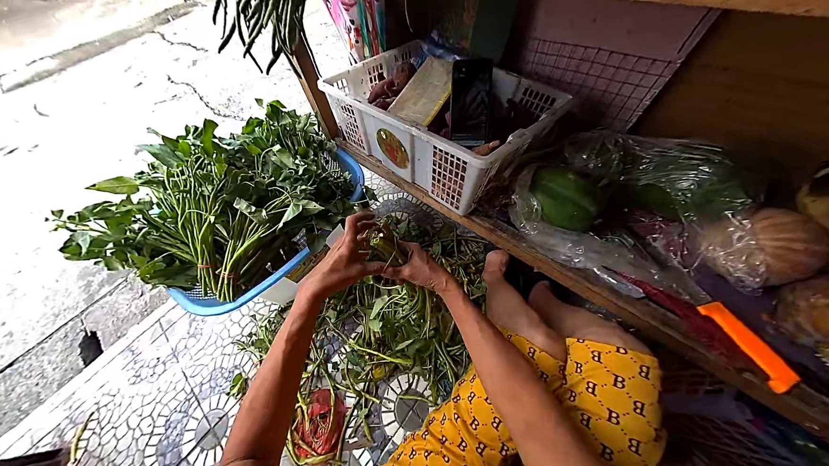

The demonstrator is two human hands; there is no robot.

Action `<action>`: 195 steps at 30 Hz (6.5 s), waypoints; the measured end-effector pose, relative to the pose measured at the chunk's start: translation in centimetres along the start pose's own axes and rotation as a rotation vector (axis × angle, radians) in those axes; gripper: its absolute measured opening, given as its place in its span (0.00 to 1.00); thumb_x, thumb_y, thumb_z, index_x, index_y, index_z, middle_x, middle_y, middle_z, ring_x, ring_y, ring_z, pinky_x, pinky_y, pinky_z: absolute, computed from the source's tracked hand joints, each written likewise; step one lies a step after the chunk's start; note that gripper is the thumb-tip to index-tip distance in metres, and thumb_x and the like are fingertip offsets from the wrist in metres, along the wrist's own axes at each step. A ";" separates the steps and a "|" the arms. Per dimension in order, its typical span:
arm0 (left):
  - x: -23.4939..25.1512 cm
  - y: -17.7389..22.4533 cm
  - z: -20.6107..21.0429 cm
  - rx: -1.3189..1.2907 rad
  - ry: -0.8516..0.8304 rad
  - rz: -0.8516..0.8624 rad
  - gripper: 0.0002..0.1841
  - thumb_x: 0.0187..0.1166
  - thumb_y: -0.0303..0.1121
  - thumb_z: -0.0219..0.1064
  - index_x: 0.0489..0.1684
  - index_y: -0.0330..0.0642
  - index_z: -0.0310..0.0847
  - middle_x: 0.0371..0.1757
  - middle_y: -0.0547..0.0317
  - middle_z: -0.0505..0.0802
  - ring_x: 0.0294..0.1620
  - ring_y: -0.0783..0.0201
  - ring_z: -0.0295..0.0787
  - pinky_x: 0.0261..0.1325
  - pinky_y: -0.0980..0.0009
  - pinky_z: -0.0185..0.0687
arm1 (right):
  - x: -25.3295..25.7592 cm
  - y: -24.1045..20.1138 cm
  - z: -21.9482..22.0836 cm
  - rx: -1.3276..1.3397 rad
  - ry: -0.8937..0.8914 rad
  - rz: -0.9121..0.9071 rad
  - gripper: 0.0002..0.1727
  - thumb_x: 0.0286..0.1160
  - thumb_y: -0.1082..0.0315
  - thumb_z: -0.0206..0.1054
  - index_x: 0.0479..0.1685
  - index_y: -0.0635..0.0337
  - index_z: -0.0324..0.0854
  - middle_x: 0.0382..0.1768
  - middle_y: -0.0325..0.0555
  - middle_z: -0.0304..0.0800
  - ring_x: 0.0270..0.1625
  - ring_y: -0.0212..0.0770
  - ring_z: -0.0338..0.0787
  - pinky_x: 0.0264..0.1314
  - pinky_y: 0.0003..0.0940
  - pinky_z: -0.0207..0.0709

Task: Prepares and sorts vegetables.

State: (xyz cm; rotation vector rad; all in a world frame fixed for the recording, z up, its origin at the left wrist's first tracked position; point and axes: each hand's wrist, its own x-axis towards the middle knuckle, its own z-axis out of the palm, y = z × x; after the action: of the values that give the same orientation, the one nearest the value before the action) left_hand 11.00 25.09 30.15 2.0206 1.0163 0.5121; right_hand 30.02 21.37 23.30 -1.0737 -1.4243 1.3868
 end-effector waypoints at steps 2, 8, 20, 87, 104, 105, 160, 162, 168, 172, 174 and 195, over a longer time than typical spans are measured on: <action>-0.4 -0.5 0.4 -0.117 -0.039 -0.052 0.41 0.69 0.35 0.79 0.84 0.42 0.60 0.72 0.46 0.85 0.63 0.56 0.91 0.64 0.55 0.89 | -0.2 0.0 0.0 0.101 -0.021 -0.026 0.15 0.61 0.77 0.77 0.47 0.67 0.83 0.29 0.37 0.87 0.26 0.25 0.83 0.35 0.23 0.82; 0.1 -0.2 6.6 -0.677 0.217 0.004 0.50 0.49 0.54 0.88 0.73 0.35 0.71 0.58 0.59 0.93 0.56 0.69 0.91 0.58 0.70 0.89 | -0.6 -0.5 0.8 0.214 -0.132 -0.005 0.11 0.61 0.73 0.75 0.40 0.59 0.81 0.24 0.30 0.86 0.24 0.24 0.84 0.32 0.22 0.82; 1.9 0.8 8.0 -0.633 0.405 0.006 0.09 0.80 0.33 0.67 0.48 0.37 0.83 0.42 0.57 0.97 0.42 0.68 0.94 0.49 0.69 0.89 | -0.7 -1.5 0.2 -0.067 -0.018 -0.035 0.12 0.65 0.75 0.74 0.46 0.67 0.81 0.28 0.36 0.85 0.27 0.24 0.84 0.36 0.21 0.83; -1.2 -6.7 7.4 -1.349 0.557 -0.044 0.29 0.91 0.43 0.57 0.75 0.22 0.59 0.62 0.40 0.90 0.61 0.57 0.92 0.69 0.65 0.85 | 1.7 1.0 2.5 -0.292 0.201 0.159 0.27 0.69 0.69 0.74 0.69 0.69 0.75 0.50 0.65 0.88 0.51 0.56 0.90 0.58 0.54 0.82; -0.5 -1.8 0.6 0.209 -0.293 0.089 0.26 0.78 0.42 0.71 0.70 0.32 0.82 0.58 0.47 0.94 0.59 0.57 0.91 0.70 0.55 0.81 | 0.2 3.2 6.4 -0.942 -0.232 0.100 0.24 0.86 0.64 0.59 0.75 0.71 0.76 0.70 0.69 0.83 0.75 0.66 0.81 0.79 0.61 0.67; -1.5 -1.6 1.4 0.177 -0.286 0.143 0.25 0.81 0.43 0.68 0.68 0.32 0.84 0.57 0.49 0.95 0.59 0.60 0.92 0.71 0.59 0.82 | 0.1 3.7 6.0 -0.863 -0.134 0.079 0.25 0.84 0.64 0.61 0.74 0.71 0.77 0.69 0.68 0.84 0.74 0.65 0.82 0.78 0.60 0.68; -4.0 -5.7 3.4 -0.645 0.458 -0.270 0.20 0.92 0.36 0.49 0.72 0.34 0.77 0.54 0.51 0.92 0.48 0.62 0.93 0.47 0.65 0.93 | 1.0 3.4 5.0 -0.945 -0.037 -0.099 0.24 0.79 0.69 0.66 0.74 0.63 0.77 0.53 0.67 0.91 0.58 0.66 0.90 0.62 0.62 0.78; -4.1 -5.4 3.7 -0.598 0.462 -0.262 0.17 0.90 0.33 0.56 0.68 0.31 0.81 0.53 0.51 0.93 0.47 0.64 0.93 0.47 0.67 0.92 | 1.0 3.3 5.1 -0.953 -0.061 -0.076 0.25 0.79 0.71 0.65 0.78 0.60 0.76 0.54 0.67 0.90 0.60 0.67 0.90 0.64 0.62 0.76; -3.3 -5.8 3.7 -0.107 0.389 -0.250 0.21 0.72 0.43 0.77 0.59 0.41 0.90 0.48 0.61 0.94 0.46 0.74 0.89 0.54 0.72 0.84 | 0.6 2.4 5.6 -0.964 -0.127 0.010 0.21 0.84 0.69 0.60 0.72 0.70 0.79 0.65 0.67 0.86 0.69 0.64 0.85 0.74 0.60 0.71; -2.9 -5.5 3.9 -0.135 0.386 -0.271 0.13 0.74 0.40 0.76 0.49 0.43 0.94 0.53 0.55 0.94 0.54 0.67 0.91 0.59 0.66 0.85 | 0.5 2.2 5.4 -0.952 -0.090 0.012 0.23 0.82 0.69 0.63 0.73 0.73 0.77 0.63 0.66 0.88 0.68 0.63 0.86 0.73 0.58 0.71; -2.8 -5.2 4.2 -0.246 0.424 -0.268 0.08 0.73 0.33 0.76 0.44 0.40 0.93 0.47 0.56 0.94 0.46 0.68 0.93 0.51 0.68 0.90 | 0.4 1.7 5.3 -0.913 -0.055 0.049 0.31 0.78 0.68 0.67 0.81 0.69 0.67 0.58 0.66 0.90 0.64 0.63 0.89 0.71 0.59 0.74; 0.9 -2.4 9.3 -0.525 0.622 -0.084 0.26 0.79 0.33 0.69 0.72 0.30 0.68 0.46 0.53 0.88 0.45 0.69 0.86 0.54 0.69 0.84 | 0.3 2.4 4.2 -0.279 0.179 -0.059 0.31 0.77 0.67 0.69 0.76 0.77 0.71 0.64 0.68 0.87 0.70 0.53 0.87 0.79 0.45 0.74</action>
State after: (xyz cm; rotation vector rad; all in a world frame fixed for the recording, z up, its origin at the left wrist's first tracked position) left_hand 16.41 22.22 22.69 1.3628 1.1596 1.2652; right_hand 25.89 20.57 20.85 -1.2875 -1.5318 1.0421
